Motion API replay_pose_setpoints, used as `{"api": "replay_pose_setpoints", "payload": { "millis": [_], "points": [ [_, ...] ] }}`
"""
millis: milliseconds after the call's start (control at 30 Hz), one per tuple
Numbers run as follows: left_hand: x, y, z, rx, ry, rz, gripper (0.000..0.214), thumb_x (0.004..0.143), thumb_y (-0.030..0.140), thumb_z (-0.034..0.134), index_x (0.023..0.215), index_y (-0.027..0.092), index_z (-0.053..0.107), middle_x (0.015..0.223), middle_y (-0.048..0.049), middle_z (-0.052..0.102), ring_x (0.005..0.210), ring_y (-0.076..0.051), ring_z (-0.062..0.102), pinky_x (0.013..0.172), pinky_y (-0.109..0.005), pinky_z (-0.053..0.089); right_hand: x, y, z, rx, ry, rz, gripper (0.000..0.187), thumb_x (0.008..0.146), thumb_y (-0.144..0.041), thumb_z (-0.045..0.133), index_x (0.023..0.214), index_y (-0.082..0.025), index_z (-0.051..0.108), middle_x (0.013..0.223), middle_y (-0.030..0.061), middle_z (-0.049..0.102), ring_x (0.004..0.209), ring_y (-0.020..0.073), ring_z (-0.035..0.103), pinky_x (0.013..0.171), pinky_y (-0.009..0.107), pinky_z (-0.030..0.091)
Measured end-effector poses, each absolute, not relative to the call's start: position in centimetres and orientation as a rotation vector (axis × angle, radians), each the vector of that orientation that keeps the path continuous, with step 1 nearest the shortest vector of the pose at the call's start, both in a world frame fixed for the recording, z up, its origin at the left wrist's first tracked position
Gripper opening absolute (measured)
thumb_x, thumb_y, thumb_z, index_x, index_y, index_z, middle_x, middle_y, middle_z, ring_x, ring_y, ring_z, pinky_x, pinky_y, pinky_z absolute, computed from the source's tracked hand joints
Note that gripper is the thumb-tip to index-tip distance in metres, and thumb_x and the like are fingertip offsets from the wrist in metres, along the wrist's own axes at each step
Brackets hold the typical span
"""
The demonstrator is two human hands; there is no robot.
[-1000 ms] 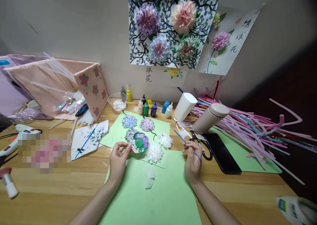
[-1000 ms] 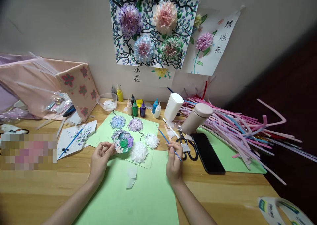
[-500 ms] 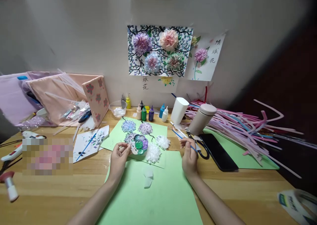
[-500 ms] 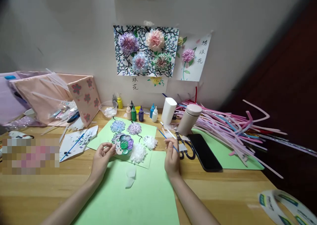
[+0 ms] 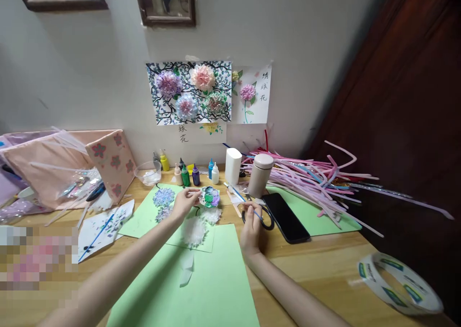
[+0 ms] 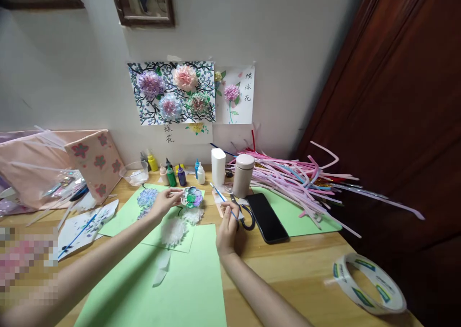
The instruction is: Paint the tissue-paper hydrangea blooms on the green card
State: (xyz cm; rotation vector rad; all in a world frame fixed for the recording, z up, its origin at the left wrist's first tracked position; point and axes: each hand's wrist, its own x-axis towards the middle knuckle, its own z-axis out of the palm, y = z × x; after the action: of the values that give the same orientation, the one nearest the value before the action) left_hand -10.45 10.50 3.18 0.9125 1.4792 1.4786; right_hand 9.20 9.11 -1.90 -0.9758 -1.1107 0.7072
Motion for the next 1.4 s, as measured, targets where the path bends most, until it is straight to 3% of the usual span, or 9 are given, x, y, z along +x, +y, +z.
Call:
{"api": "replay_pose_setpoints", "payload": {
  "millis": [133, 267, 333, 533, 700, 833, 967, 1133, 1400],
  "points": [
    [-8.6, 15.1, 2.4, 0.917, 1.499, 1.383, 0.025, 0.055, 0.025, 0.084, 0.066, 0.013, 0.065, 0.058, -0.0034, 0.068, 0.052, -0.014, 0.063, 0.054, -0.025, 0.052, 11.9, 8.4, -1.8, -0.882, -1.109, 0.758, 0.02, 0.095, -0.035, 0.032, 0.09, -0.022, 0.046, 0.094, 0.0049, 0.052, 0.091, 0.0166, 0.055, 0.085, 0.036, 0.044],
    [-8.1, 17.7, 1.6, 0.943, 1.557, 1.268, 0.013, 0.079, 0.02, 0.069, 0.072, 0.011, 0.063, 0.062, 0.0021, 0.065, 0.053, -0.009, 0.061, 0.055, -0.023, 0.052, 14.3, 8.2, -2.2, -0.785, -1.283, 0.734, 0.019, 0.095, -0.03, 0.033, 0.087, -0.022, 0.047, 0.096, 0.0053, 0.053, 0.093, 0.017, 0.056, 0.083, 0.035, 0.045],
    [-8.1, 18.4, 1.4, 0.975, 1.596, 1.221, 0.013, 0.084, 0.018, 0.064, 0.074, 0.01, 0.062, 0.06, 0.0042, 0.063, 0.051, -0.008, 0.059, 0.054, -0.023, 0.052, 14.7, 8.4, -2.6, -0.794, -1.324, 0.769, 0.019, 0.095, -0.029, 0.032, 0.087, -0.023, 0.048, 0.094, 0.0049, 0.054, 0.092, 0.0171, 0.056, 0.082, 0.035, 0.045],
    [-9.0, 18.8, 1.2, 1.105, 1.672, 1.169, 0.013, 0.064, 0.016, 0.078, 0.064, 0.012, 0.066, 0.05, -0.0002, 0.064, 0.046, -0.015, 0.061, 0.051, -0.027, 0.051, 14.5, 9.0, -3.3, -0.947, -1.231, 0.885, 0.02, 0.095, -0.033, 0.035, 0.085, -0.022, 0.049, 0.092, 0.0054, 0.054, 0.086, 0.0181, 0.056, 0.079, 0.035, 0.044],
    [-10.0, 18.3, 2.3, 1.294, 1.72, 1.142, 0.009, 0.075, 0.016, 0.069, 0.07, 0.011, 0.063, 0.059, 0.0018, 0.065, 0.053, -0.012, 0.062, 0.056, -0.025, 0.05, 14.4, 9.0, -3.4, -0.969, -1.267, 0.846, 0.021, 0.093, -0.034, 0.037, 0.086, -0.021, 0.052, 0.091, 0.0055, 0.055, 0.088, 0.0195, 0.056, 0.079, 0.036, 0.045],
    [-10.0, 13.8, 4.7, 1.599, 1.683, 1.202, 0.013, 0.081, 0.025, 0.059, 0.081, 0.015, 0.067, 0.079, -0.0039, 0.069, 0.076, -0.018, 0.063, 0.065, -0.024, 0.045, 14.7, 9.6, -3.2, -1.017, -1.443, 0.773, 0.028, 0.093, -0.036, 0.036, 0.091, -0.021, 0.06, 0.088, 0.0069, 0.06, 0.083, 0.0211, 0.057, 0.07, 0.034, 0.047],
    [-10.0, 6.2, 4.6, 1.928, 1.449, 1.106, 0.013, 0.082, 0.019, 0.053, 0.077, 0.019, 0.065, 0.069, -0.0025, 0.066, 0.06, -0.017, 0.057, 0.056, -0.025, 0.039, 14.2, 11.1, -2.6, -0.988, -1.569, 0.672, 0.032, 0.093, -0.036, 0.035, 0.087, -0.019, 0.062, 0.08, 0.0069, 0.061, 0.072, 0.0201, 0.057, 0.062, 0.034, 0.046],
    [-11.1, 0.7, 0.9, 2.738, 0.978, 1.08, 0.023, 0.072, 0.001, 0.044, 0.06, 0.02, 0.046, 0.047, -0.0001, 0.048, 0.041, -0.014, 0.034, 0.042, -0.031, 0.02, 11.5, 14.0, -2.3, -1.033, -1.476, 0.542, 0.032, 0.095, -0.038, 0.032, 0.08, -0.021, 0.054, 0.074, 0.0024, 0.058, 0.063, 0.0153, 0.05, 0.058, 0.03, 0.04],
    [-12.4, 1.1, 0.1, 2.665, 0.896, 1.274, 0.027, 0.066, -0.001, 0.043, 0.059, 0.024, 0.034, 0.041, 0.0027, 0.04, 0.037, -0.015, 0.03, 0.039, -0.032, 0.017, 9.8, 15.4, -3.1, -0.953, -1.533, 0.358, 0.029, 0.095, -0.034, 0.032, 0.075, -0.022, 0.048, 0.068, 0.0, 0.052, 0.064, 0.0153, 0.052, 0.063, 0.032, 0.041]
  ]
}}
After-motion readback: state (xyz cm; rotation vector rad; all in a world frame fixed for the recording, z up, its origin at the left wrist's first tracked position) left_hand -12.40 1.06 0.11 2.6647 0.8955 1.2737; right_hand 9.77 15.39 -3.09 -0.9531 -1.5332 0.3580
